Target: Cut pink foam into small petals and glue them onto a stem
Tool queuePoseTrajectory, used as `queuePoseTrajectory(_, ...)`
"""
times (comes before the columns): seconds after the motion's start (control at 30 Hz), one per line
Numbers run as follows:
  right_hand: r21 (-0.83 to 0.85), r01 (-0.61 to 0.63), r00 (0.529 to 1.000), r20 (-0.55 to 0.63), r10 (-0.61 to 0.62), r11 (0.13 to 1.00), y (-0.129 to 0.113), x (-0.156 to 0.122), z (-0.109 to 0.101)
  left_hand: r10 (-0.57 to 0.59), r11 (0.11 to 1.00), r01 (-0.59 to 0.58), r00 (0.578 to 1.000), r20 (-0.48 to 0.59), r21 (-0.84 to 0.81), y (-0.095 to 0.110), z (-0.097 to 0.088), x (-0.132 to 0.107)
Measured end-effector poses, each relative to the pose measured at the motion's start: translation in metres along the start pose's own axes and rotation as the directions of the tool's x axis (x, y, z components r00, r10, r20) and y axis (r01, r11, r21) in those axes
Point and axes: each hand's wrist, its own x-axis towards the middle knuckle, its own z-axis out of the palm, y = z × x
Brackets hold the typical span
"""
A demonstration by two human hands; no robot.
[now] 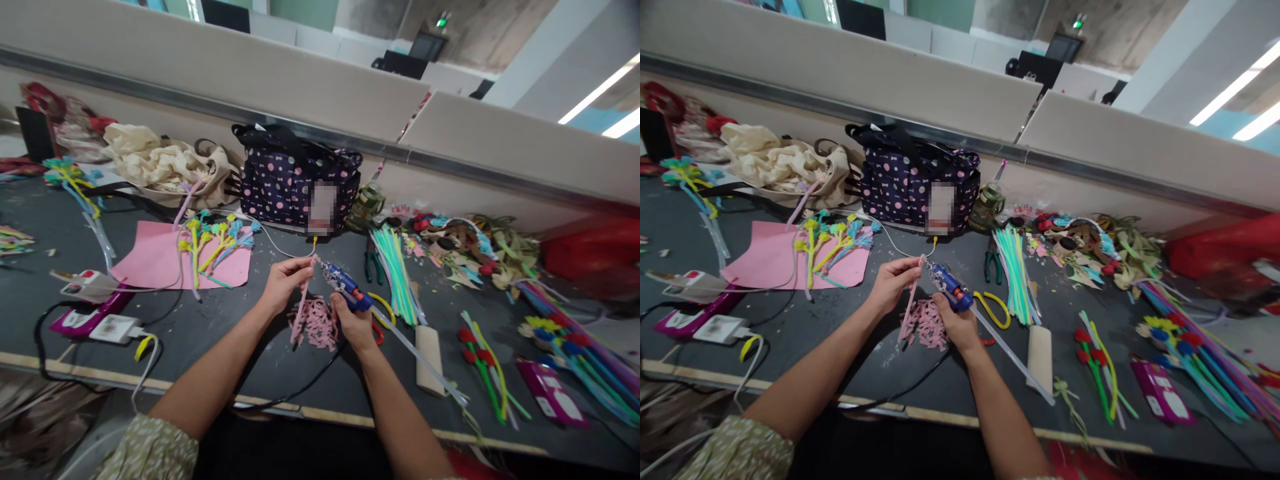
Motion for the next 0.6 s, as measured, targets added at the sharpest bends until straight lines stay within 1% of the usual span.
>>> queuePoseTrajectory(0.13, 0.021, -0.026, 1.000, 0.015, 0.026, 0.999, -0.0032, 0.0004, 0.0008, 0.001, 1.000, -0.001, 1.000, 0.005, 0.004, -0.0004, -0.0008, 0.0001)
queuePoseTrajectory(0.3, 0.051, -0.030, 0.999, -0.027, 0.031, 0.998, -0.0097, 0.0012, 0.0018, 0.001, 1.000, -0.001, 1.000, 0.010, 0.005, -0.0002, -0.0001, -0.0007)
queuePoseTrajectory(0.6, 0.048, -0.043, 0.999, -0.014, 0.043, 0.998, -0.0019, 0.0001, 0.0008, 0.002, 1.000, -0.002, 1.000, 0.002, 0.007, 0.0007, 0.0008, -0.0010)
